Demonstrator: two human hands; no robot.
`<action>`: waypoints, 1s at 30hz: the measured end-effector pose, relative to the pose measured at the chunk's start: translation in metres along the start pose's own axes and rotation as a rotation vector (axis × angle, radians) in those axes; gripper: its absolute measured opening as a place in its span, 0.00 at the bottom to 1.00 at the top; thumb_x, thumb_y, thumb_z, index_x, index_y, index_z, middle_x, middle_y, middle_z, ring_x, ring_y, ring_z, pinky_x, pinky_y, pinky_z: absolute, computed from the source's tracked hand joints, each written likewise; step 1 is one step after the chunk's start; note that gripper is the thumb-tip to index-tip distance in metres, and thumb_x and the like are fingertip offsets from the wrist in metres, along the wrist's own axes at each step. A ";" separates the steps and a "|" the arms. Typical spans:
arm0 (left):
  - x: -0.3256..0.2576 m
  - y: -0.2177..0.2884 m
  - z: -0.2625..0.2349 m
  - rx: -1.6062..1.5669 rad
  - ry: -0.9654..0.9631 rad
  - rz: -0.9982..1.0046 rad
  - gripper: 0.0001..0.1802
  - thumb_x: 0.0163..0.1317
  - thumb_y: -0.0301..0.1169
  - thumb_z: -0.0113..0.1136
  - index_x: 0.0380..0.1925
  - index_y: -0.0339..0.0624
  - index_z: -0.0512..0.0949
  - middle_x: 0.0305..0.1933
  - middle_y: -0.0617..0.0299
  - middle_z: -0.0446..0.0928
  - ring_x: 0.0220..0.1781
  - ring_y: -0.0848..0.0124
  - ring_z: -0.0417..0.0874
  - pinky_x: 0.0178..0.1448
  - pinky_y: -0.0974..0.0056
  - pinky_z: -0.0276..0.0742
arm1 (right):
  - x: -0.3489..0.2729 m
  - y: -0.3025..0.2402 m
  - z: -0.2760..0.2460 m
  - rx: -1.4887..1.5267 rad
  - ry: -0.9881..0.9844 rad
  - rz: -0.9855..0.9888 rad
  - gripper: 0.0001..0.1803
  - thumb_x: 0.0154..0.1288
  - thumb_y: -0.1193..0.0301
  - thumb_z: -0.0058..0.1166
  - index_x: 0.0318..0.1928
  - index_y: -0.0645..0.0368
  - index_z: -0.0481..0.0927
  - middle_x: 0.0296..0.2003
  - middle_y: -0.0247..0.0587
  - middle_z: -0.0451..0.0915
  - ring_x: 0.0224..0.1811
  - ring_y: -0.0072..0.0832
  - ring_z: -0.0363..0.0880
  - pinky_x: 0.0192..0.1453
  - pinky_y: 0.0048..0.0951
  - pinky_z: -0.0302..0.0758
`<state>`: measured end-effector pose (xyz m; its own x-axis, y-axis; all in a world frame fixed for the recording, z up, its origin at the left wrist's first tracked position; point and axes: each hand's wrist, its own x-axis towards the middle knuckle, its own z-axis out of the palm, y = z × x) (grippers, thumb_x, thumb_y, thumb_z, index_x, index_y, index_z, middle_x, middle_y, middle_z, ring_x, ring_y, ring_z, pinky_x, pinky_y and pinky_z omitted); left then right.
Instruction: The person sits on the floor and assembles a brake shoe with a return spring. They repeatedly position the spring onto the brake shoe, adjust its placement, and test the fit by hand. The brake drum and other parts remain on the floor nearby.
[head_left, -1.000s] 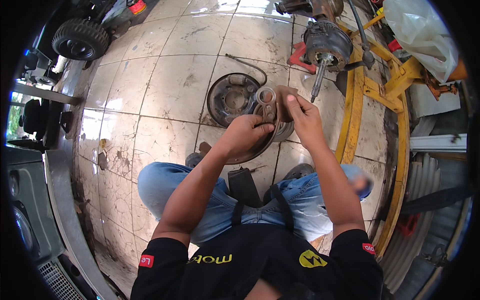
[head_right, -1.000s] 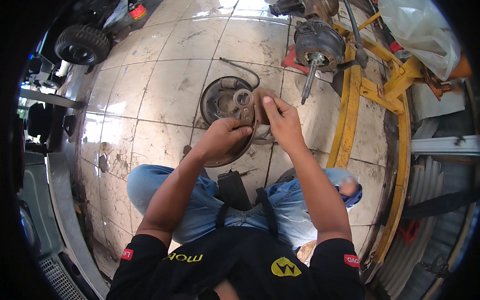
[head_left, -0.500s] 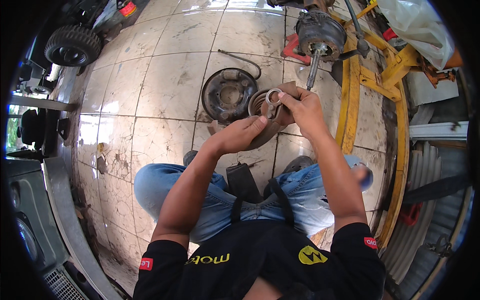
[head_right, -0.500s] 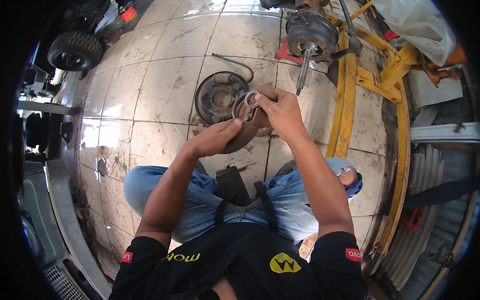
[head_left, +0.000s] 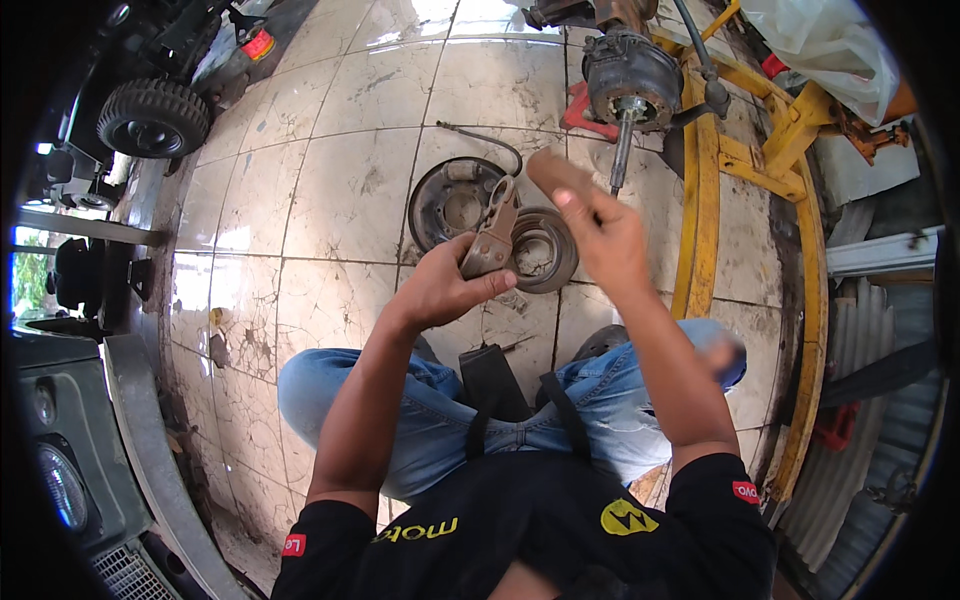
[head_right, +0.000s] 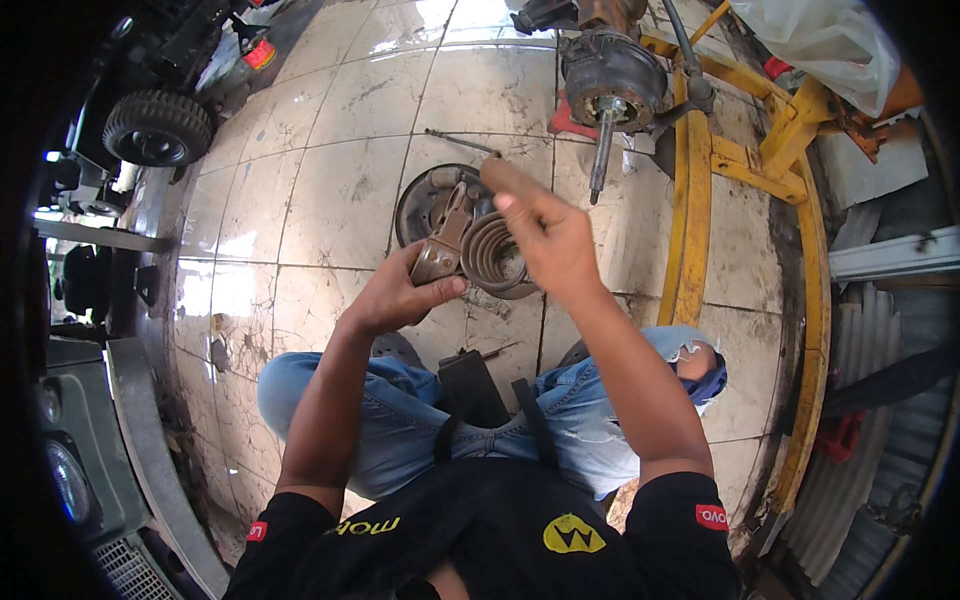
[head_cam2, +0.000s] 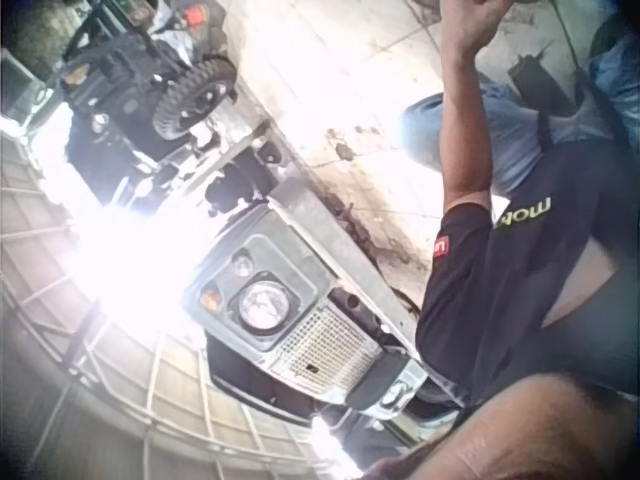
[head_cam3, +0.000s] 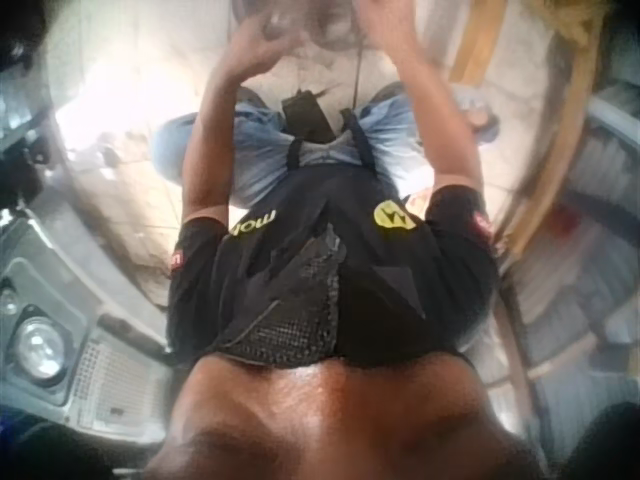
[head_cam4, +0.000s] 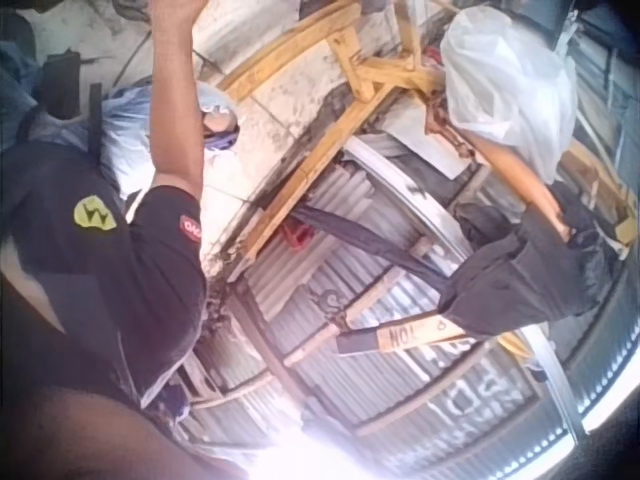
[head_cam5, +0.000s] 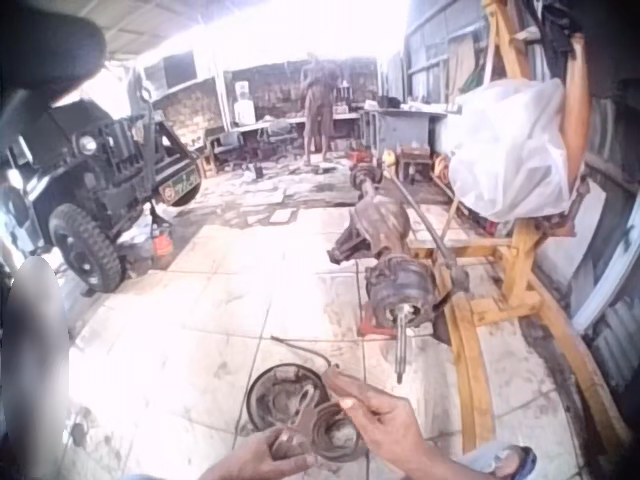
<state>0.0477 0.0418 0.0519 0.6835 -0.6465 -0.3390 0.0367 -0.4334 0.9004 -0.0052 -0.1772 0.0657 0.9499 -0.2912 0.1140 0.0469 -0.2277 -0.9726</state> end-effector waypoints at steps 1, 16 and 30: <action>-0.003 -0.001 -0.001 0.016 0.007 0.005 0.34 0.58 0.45 0.71 0.55 0.32 0.73 0.46 0.55 0.81 0.47 0.72 0.80 0.52 0.64 0.76 | -0.003 0.000 0.006 0.000 -0.057 -0.138 0.24 0.70 0.57 0.56 0.55 0.63 0.80 0.51 0.48 0.80 0.56 0.32 0.76 0.57 0.31 0.72; 0.004 0.008 0.032 0.328 0.251 -0.092 0.25 0.51 0.44 0.68 0.40 0.35 0.79 0.40 0.43 0.83 0.45 0.48 0.83 0.49 0.52 0.78 | -0.016 0.034 0.025 -0.551 -0.359 -0.355 0.40 0.73 0.41 0.32 0.71 0.60 0.61 0.73 0.56 0.54 0.76 0.57 0.48 0.75 0.53 0.49; 0.001 -0.014 0.030 0.692 0.261 0.000 0.20 0.51 0.38 0.68 0.43 0.43 0.79 0.38 0.52 0.82 0.44 0.52 0.82 0.48 0.51 0.77 | -0.001 0.044 0.028 -0.798 -0.363 -0.286 0.28 0.77 0.50 0.33 0.66 0.50 0.73 0.72 0.43 0.61 0.75 0.53 0.53 0.73 0.53 0.55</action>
<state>0.0256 0.0283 0.0312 0.8379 -0.5133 -0.1855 -0.3723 -0.7860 0.4936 0.0042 -0.1606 0.0168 0.9799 0.1537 0.1269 0.1960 -0.8584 -0.4741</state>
